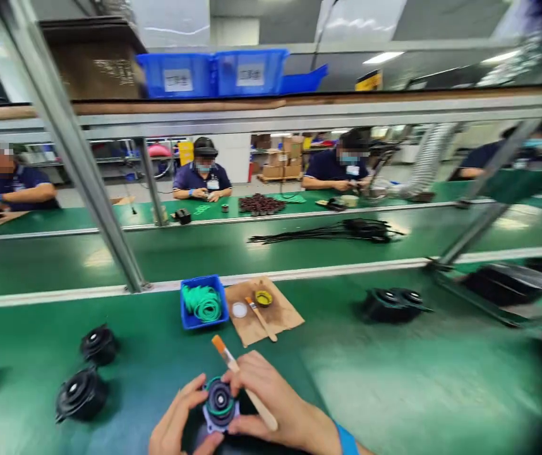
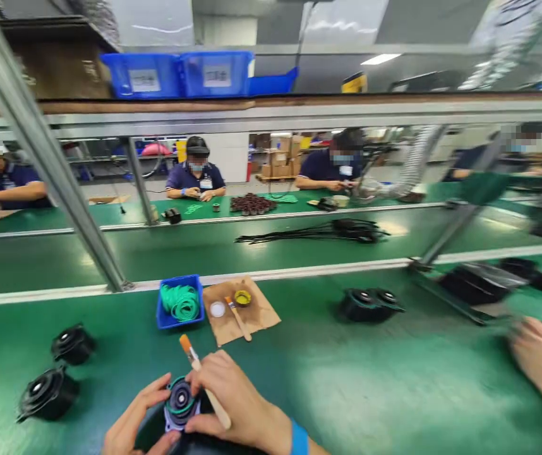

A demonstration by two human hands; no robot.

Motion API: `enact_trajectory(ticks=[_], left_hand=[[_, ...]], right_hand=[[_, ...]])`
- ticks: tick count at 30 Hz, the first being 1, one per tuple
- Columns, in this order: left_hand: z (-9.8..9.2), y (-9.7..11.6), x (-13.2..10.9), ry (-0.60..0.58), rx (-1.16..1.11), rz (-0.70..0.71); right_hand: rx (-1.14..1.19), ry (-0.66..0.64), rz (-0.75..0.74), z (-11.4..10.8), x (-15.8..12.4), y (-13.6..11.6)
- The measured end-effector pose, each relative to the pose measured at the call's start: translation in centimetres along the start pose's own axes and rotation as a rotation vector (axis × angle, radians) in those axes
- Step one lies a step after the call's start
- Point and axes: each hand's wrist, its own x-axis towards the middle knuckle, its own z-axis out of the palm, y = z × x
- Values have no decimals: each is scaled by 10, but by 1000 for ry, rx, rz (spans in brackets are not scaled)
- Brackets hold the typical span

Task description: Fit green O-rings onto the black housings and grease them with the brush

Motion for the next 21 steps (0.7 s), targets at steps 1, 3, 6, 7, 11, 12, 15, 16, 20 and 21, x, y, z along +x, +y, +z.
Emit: enact_trajectory(ticks=[1, 3, 6, 7, 11, 12, 15, 16, 20, 21], left_hand=[[-1, -1, 1, 4, 0, 60], [-2, -1, 5, -3, 4, 158], [-4, 2, 8, -40, 15, 194], [-5, 3, 8, -56, 12, 194], [-3, 3, 3, -99, 19, 207], [-2, 2, 2, -97, 26, 222], [4, 4, -2, -45, 21, 255], [7, 5, -4, -21, 14, 256], [16, 7, -14, 14, 39, 228], [18, 7, -17, 8, 47, 211]], right_hand=[[-4, -1, 0, 1, -3, 0], [-35, -6, -14, 2, -8, 1], [-118, -14, -77, 3, -13, 1], [-146, -8, -105, 3, -13, 1], [-236, 80, -237, 4, -13, -4], [-253, 104, -264, 5, -13, -6], [-294, 156, -303, 10, -17, -11], [-306, 170, -310, 12, -19, -11], [-343, 205, -372, 19, -26, -11], [-356, 198, -388, 19, -27, -11]])
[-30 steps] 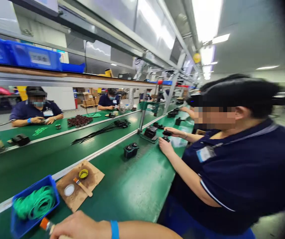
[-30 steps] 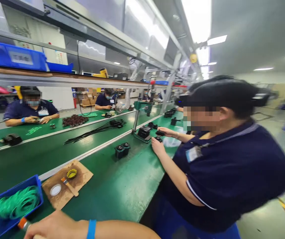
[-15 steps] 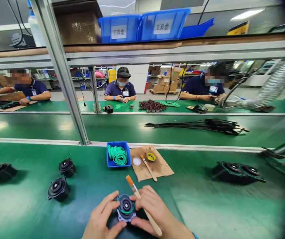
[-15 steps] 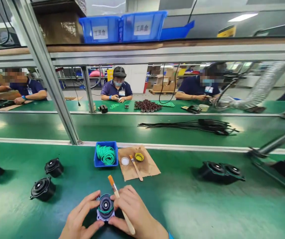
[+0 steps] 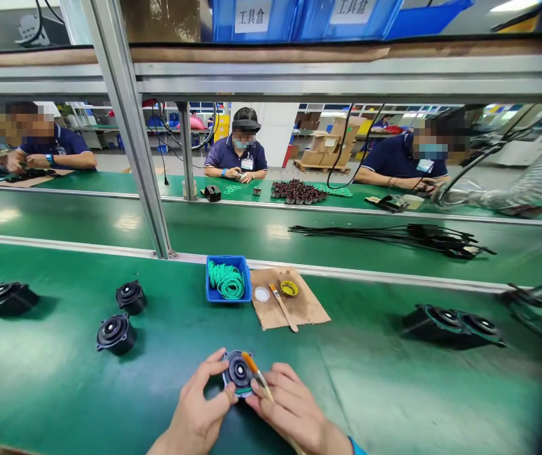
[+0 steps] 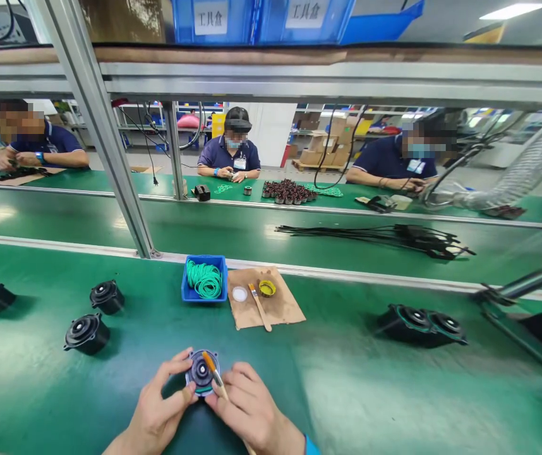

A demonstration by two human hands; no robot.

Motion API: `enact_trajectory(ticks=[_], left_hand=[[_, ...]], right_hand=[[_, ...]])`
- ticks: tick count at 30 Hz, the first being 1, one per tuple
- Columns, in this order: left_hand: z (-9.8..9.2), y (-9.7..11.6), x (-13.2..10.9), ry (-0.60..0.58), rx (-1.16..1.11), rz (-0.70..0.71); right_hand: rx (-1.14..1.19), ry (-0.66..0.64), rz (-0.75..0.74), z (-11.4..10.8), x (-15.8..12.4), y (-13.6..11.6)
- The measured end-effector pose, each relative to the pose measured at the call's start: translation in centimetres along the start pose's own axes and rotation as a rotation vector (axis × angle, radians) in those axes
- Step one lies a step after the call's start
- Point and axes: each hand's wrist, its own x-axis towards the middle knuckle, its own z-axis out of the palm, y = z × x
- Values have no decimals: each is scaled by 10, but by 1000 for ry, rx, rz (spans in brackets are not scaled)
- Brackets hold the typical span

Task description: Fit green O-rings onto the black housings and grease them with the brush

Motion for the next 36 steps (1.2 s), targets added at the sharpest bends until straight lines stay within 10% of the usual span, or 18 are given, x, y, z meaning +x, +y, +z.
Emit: enact_trajectory(ticks=[8, 13, 19, 36], left_hand=[[2, 0, -11, -13, -38, -102], [-3, 2, -1, 51, -107, -200], [-2, -1, 1, -98, -77, -327], [1, -3, -2, -102, -41, -328]], right_hand=[[114, -27, -23, -7, 3, 2], [158, 135, 712, -30, 21, 56], [-76, 169, 992, -56, 29, 155], [-261, -90, 1047, -48, 25, 173]])
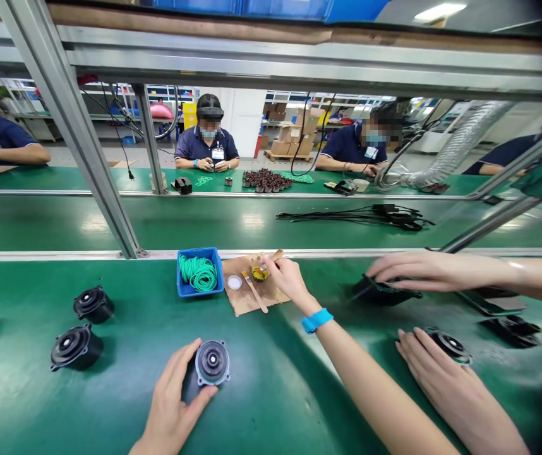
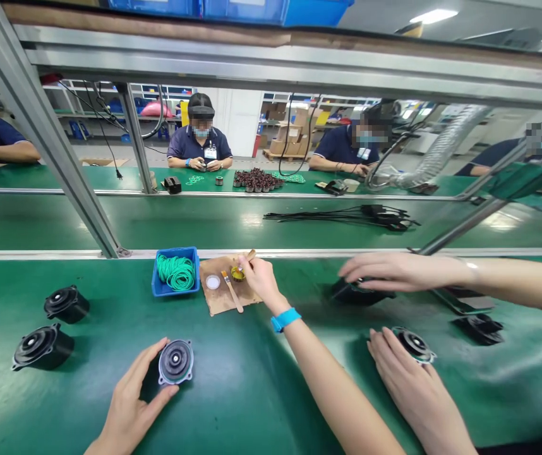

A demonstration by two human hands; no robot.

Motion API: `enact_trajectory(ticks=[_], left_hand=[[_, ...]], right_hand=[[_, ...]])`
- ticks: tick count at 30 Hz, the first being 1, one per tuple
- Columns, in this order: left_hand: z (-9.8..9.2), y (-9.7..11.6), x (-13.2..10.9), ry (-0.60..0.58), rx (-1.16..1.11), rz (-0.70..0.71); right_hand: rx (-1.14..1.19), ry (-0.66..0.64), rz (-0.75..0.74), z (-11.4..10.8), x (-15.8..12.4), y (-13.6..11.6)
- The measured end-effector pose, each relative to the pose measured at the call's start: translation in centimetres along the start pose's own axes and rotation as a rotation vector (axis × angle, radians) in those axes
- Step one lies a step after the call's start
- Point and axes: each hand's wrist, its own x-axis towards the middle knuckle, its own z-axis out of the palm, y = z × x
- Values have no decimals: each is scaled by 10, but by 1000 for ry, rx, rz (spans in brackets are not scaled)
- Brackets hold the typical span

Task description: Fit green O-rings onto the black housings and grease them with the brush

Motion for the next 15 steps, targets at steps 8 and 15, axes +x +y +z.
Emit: enact_trajectory(ticks=[8, 15], left_hand=[[1, -4, 1, 13, -7, 6], [0, -3, 1, 6, -3, -4]], right_hand=[[-9, -64, 9, -3, -3, 2], [-33, -170, -7, -8, 2, -7]])
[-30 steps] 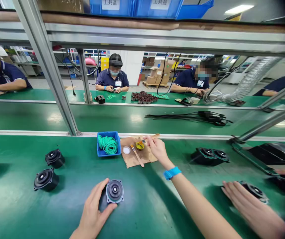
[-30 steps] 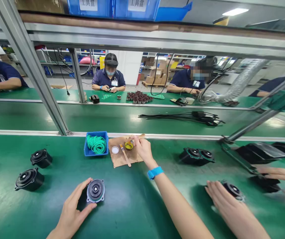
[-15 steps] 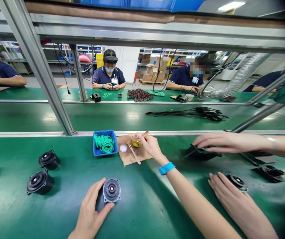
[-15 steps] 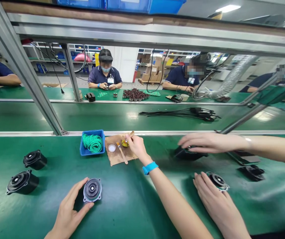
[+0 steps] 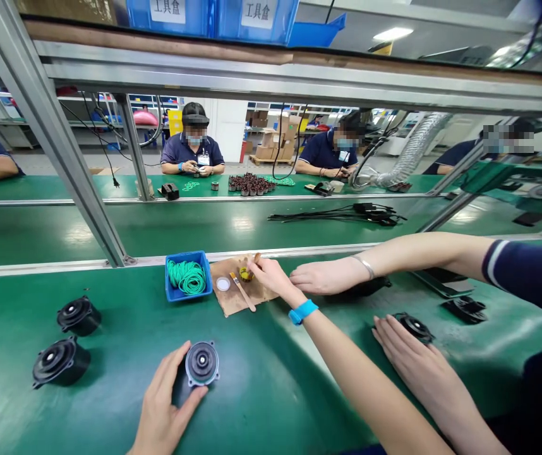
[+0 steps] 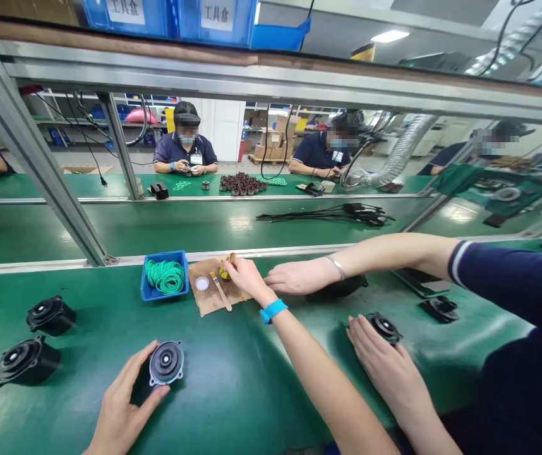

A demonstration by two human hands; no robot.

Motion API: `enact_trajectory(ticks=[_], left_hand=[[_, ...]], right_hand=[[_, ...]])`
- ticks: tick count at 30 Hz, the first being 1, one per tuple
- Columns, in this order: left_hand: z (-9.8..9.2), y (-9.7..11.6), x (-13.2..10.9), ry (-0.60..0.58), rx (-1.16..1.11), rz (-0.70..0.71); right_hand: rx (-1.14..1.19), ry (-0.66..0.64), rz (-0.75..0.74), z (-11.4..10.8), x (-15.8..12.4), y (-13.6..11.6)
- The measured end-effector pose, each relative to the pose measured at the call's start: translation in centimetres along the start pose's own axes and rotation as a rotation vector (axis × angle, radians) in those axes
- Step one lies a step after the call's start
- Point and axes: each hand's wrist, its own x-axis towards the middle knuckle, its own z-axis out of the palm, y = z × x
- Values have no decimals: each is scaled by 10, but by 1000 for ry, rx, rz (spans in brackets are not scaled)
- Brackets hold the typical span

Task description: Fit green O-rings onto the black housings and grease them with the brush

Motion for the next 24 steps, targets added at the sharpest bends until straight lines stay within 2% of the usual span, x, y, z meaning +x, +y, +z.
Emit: enact_trajectory(ticks=[5, 10, 15, 19, 24], left_hand=[[-1, -1, 0, -24, 11, 33], [-1, 0, 0, -7, -17, 6], [0, 2, 0, -6, -46, -14], [-3, 5, 2, -21, -71, -34], [-10, 10, 9, -60, -165, -108]], right_hand=[[-2, 0, 10, -4, 8, -1], [37, 15, 14, 0, 18, -1], [137, 79, -1, 1, 19, -11], [296, 170, -36, -14, 1, -25], [600, 190, -52, -27, -56, -44]])
